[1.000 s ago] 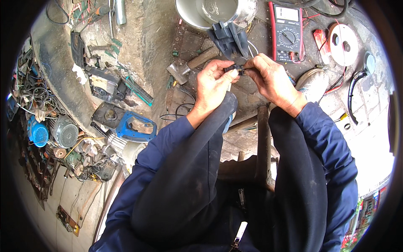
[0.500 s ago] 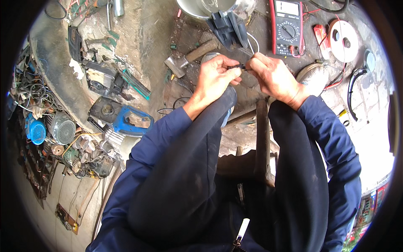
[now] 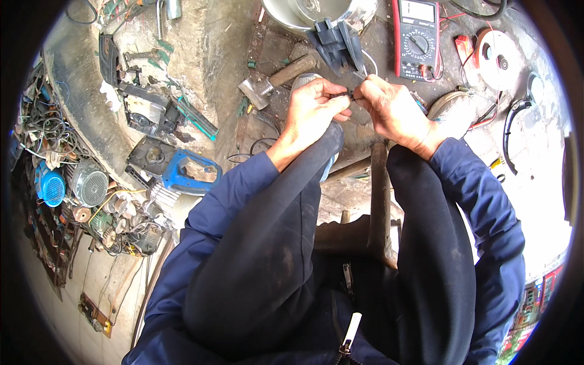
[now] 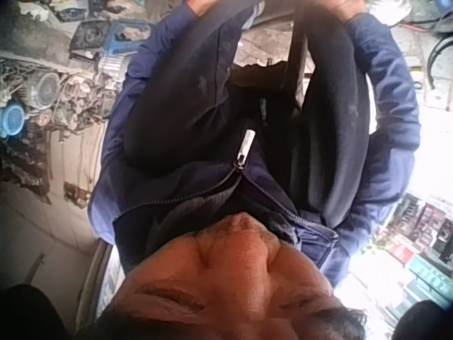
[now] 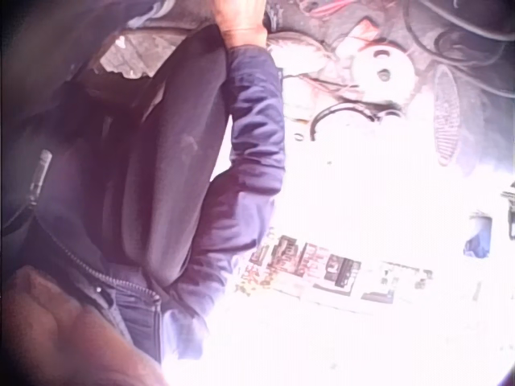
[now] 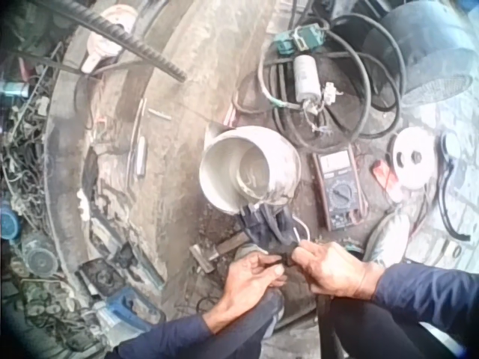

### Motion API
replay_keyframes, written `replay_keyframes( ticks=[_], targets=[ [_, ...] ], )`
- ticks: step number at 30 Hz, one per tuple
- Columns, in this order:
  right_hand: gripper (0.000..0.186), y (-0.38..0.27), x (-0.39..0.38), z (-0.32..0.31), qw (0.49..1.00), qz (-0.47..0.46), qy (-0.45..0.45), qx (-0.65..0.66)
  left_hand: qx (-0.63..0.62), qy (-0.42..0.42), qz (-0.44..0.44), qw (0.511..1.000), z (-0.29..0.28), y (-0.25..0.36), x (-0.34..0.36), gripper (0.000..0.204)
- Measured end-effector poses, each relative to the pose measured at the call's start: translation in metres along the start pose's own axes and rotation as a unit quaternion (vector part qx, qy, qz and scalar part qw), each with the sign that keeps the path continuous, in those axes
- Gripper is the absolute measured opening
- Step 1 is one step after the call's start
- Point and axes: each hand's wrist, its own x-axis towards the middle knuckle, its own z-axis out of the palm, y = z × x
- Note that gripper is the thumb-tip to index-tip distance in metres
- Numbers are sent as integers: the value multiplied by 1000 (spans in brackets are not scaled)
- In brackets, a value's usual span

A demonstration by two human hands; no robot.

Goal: The person strips and twists wires of a power cord, connects them to a plug, and tests the connection by plugging the cord into a power strip and a metal kettle. They use pliers and a multimeter during the process.

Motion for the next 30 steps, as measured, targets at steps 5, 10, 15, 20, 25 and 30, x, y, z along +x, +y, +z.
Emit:
replay_keyframes(
  ticks=[5,10,15,20,25,30],
  targets=[
    [30,4,2,0,999,28,16,14,0,1,18,1000,-3,-3,4,22],
    [29,1,-3,-5,995,55,78,1,16,-15,21,1000,-11,-8,1,26],
    [19,6,-6,-5,987,107,113,40,-3,-27,51,998,-13,-13,0,28],
    [16,11,-8,-4,981,151,117,36,34,0,53,998,-11,-7,-2,29],
    [17,2,-8,-5,985,139,95,41,73,-8,57,996,-7,2,-5,33],
    [23,-5,-4,-5,988,135,59,40,52,-7,80,995,-6,6,-8,31]
  ],
)
